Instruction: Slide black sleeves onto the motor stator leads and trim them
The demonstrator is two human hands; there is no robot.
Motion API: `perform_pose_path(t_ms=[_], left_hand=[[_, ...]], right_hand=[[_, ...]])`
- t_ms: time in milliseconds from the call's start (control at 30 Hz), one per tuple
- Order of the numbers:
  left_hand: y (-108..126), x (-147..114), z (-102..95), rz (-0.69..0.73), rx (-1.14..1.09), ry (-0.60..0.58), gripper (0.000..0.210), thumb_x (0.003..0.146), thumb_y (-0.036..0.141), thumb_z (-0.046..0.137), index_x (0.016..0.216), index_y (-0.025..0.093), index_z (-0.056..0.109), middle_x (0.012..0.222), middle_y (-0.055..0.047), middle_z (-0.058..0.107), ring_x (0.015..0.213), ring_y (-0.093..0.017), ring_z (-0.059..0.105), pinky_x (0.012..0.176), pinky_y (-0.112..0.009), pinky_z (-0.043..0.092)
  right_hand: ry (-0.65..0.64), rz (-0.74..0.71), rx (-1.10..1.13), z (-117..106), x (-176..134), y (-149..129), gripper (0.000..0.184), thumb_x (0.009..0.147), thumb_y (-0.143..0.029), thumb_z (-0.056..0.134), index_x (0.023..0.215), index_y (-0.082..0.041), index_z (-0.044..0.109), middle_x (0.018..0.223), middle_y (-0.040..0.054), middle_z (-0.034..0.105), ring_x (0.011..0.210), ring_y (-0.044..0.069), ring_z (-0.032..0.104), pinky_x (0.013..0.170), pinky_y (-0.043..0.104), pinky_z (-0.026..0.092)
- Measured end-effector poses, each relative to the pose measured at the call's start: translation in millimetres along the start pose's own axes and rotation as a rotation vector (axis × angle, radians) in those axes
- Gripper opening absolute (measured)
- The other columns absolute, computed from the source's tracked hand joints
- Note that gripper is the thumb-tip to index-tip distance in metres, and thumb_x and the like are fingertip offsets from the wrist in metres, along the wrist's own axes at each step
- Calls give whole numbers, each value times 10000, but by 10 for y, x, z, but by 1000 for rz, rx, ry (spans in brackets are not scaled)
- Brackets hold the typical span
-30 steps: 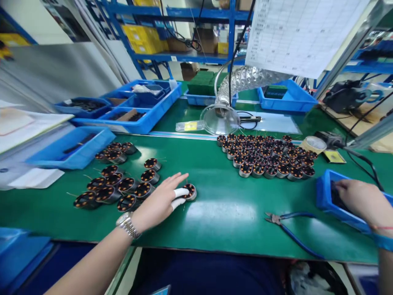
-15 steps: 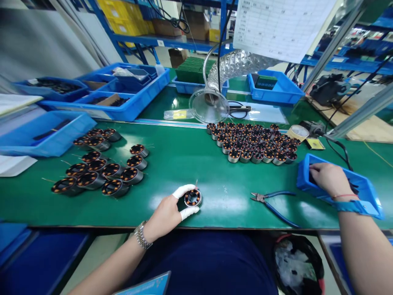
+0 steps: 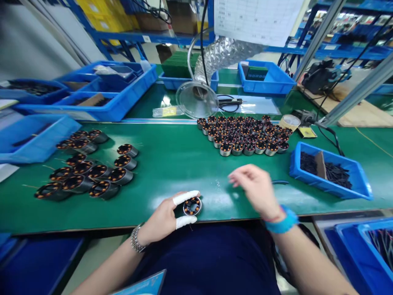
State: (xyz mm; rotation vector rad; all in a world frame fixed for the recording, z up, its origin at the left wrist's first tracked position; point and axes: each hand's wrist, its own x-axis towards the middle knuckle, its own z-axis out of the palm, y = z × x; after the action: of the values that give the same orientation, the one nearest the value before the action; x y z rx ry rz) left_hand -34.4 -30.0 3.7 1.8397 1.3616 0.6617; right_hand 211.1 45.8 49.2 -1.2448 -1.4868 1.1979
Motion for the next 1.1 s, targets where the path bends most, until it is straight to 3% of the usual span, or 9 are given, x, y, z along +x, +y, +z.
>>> perform_pose_path(t_ms=[100,200,1100], left_hand=[[3,9,-7,21,7,-9,584,676,350,692,1213,226,500,1122,-67,603,1035,-226,558,923,-384,428],[-2,12,-6,42,3,-9,597,682,348,688,1231,231,484,1129,-64,599,1043,-223,552,928,-379,423],[5,20,-20,52,-27,-11,556,684,319,685,1205,242,507,1139,-61,597,1047,-223,546,930,-402,422]], right_hand=[[-199,174,282,606,-70,140,147,744,-289,607,725,-143,602,673,33,642,561,94,557,564,240,444],[-240,206,395,799,-44,231,135,741,-267,612,713,-136,591,660,23,632,543,77,537,556,225,425],[-391,157,314,695,-2,102,157,739,-302,618,753,-148,591,680,6,618,592,78,542,570,224,430]])
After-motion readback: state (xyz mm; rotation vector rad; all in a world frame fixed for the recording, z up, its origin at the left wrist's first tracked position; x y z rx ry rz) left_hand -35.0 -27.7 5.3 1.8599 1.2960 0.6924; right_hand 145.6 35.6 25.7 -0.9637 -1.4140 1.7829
